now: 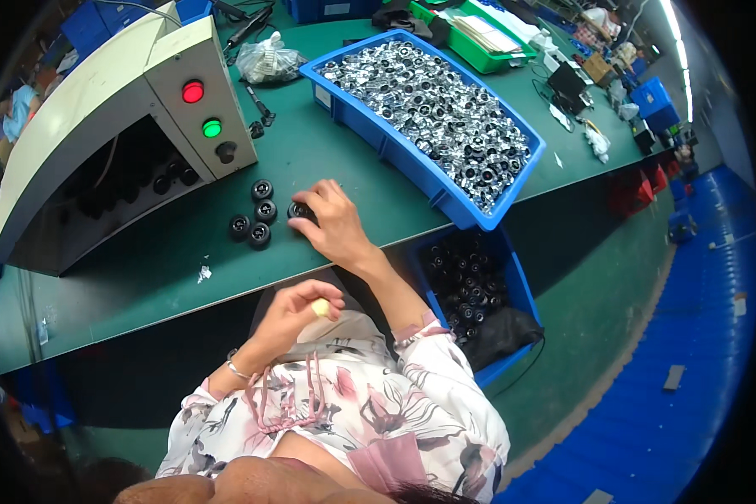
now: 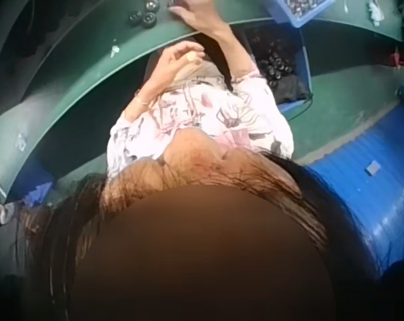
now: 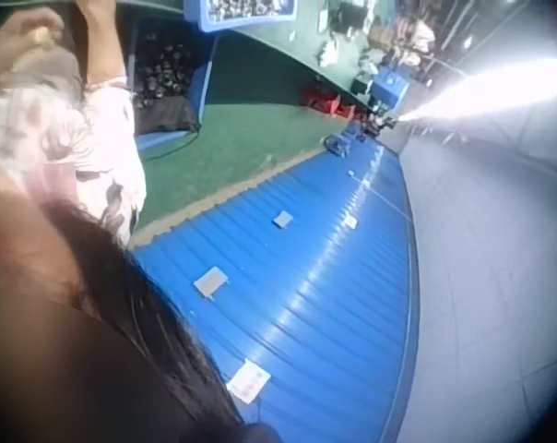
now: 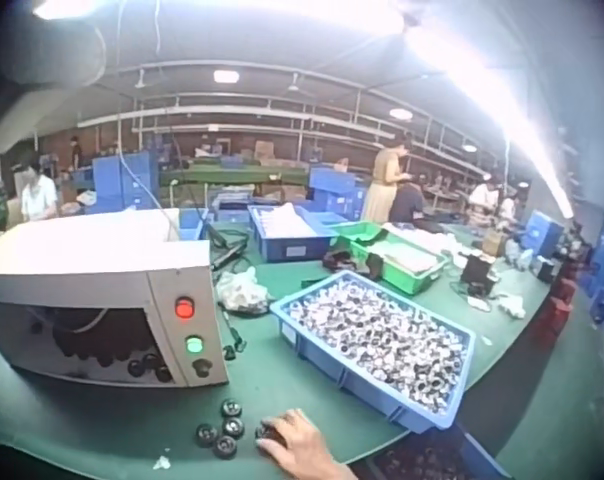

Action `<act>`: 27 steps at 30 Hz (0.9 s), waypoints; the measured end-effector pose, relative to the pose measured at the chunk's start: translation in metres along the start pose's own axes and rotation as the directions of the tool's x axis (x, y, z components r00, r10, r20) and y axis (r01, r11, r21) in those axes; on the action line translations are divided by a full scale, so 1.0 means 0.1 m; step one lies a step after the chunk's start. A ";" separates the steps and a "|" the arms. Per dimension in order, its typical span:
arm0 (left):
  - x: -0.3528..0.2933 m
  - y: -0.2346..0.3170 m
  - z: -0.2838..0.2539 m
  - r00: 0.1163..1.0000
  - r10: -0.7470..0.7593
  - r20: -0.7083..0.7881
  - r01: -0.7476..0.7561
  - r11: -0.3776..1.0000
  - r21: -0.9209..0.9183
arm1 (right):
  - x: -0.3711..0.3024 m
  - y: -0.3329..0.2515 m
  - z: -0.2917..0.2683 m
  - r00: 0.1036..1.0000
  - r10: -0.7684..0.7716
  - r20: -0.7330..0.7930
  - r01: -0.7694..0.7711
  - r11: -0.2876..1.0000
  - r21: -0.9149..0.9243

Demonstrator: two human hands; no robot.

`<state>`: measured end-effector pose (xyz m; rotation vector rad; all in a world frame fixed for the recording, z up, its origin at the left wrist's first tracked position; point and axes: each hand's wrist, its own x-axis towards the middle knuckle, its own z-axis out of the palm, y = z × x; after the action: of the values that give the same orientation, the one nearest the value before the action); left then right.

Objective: Assembling small plastic toy wheels by inserting a metal part into the hub.

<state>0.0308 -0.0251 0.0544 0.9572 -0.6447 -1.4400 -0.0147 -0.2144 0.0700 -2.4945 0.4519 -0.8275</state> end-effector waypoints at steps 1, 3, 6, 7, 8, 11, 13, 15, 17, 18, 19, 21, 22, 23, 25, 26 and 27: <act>-0.06 0.08 -0.01 0.997 0.006 -0.076 -0.009 0.999 -0.049 | -0.04 -0.09 -0.09 1.000 -0.019 0.006 0.018 0.985 0.173; -0.07 0.23 0.01 0.988 0.015 -0.155 -0.067 0.940 -0.335 | -0.18 -0.19 -0.23 0.996 -0.090 -0.005 0.082 0.887 0.455; -0.04 0.33 -0.04 0.983 0.062 -0.171 -0.132 0.892 -0.433 | -0.39 -0.24 -0.22 0.988 -0.152 -0.032 0.147 0.846 0.513; -0.03 0.33 -0.08 0.987 0.071 -0.143 -0.126 0.898 -0.422 | -0.45 -0.28 -0.22 0.989 -0.143 -0.026 0.136 0.844 0.519; -0.01 0.33 -0.11 0.990 0.084 -0.115 -0.124 0.904 -0.409 | -0.50 -0.32 -0.21 0.992 -0.117 -0.054 0.129 0.857 0.499; -0.01 0.33 -0.04 0.988 0.055 -0.146 -0.106 0.923 -0.370 | -0.58 -0.35 -0.25 0.992 -0.102 -0.067 0.122 0.880 0.459; -0.04 0.32 -0.02 0.985 0.050 -0.168 -0.106 0.933 -0.344 | -0.61 -0.35 -0.26 0.992 -0.112 -0.056 0.125 0.890 0.438; -0.06 0.27 0.00 0.985 0.044 -0.169 -0.096 0.944 -0.316 | -0.65 -0.34 -0.27 0.981 -0.183 -0.066 0.195 0.903 0.383; -0.09 0.23 0.01 0.988 0.049 -0.145 -0.093 0.943 -0.320 | -0.68 -0.35 -0.27 0.978 -0.184 -0.094 0.206 0.904 0.375; -0.10 0.20 0.01 0.991 0.061 -0.120 -0.097 0.941 -0.326 | -0.70 -0.36 -0.26 0.974 -0.191 -0.120 0.222 0.905 0.363; -0.10 0.16 -0.02 0.991 0.056 -0.122 -0.093 0.942 -0.324 | -0.72 -0.36 -0.24 0.975 -0.187 -0.122 0.219 0.905 0.366; -0.11 0.09 -0.08 0.991 0.004 -0.131 -0.045 0.948 -0.314 | -0.77 -0.36 -0.19 0.972 -0.185 -0.145 0.227 0.899 0.375; -0.13 0.07 -0.07 0.991 0.000 -0.131 -0.041 0.949 -0.313 | -0.78 -0.37 -0.18 0.973 -0.181 -0.146 0.224 0.899 0.376; -0.14 0.08 -0.03 0.987 0.003 -0.159 -0.055 0.945 -0.322 | -0.80 -0.38 -0.17 0.977 -0.165 -0.133 0.205 0.894 0.398; -0.16 0.09 0.00 0.982 0.001 -0.188 -0.065 0.941 -0.332 | -0.82 -0.40 -0.18 0.983 -0.144 -0.118 0.180 0.889 0.420; -0.18 0.08 0.00 0.983 -0.017 -0.184 -0.048 0.938 -0.344 | -0.83 -0.41 -0.19 0.988 -0.140 -0.070 0.156 0.889 0.430; -0.19 0.06 0.00 0.983 -0.036 -0.179 -0.031 0.933 -0.357 | -0.84 -0.41 -0.19 0.991 -0.135 -0.023 0.132 0.889 0.438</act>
<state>0.0329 -0.0073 0.0632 0.7871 -0.2309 -1.3915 -0.0843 -0.1496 0.0652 -2.1208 0.0724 -0.8613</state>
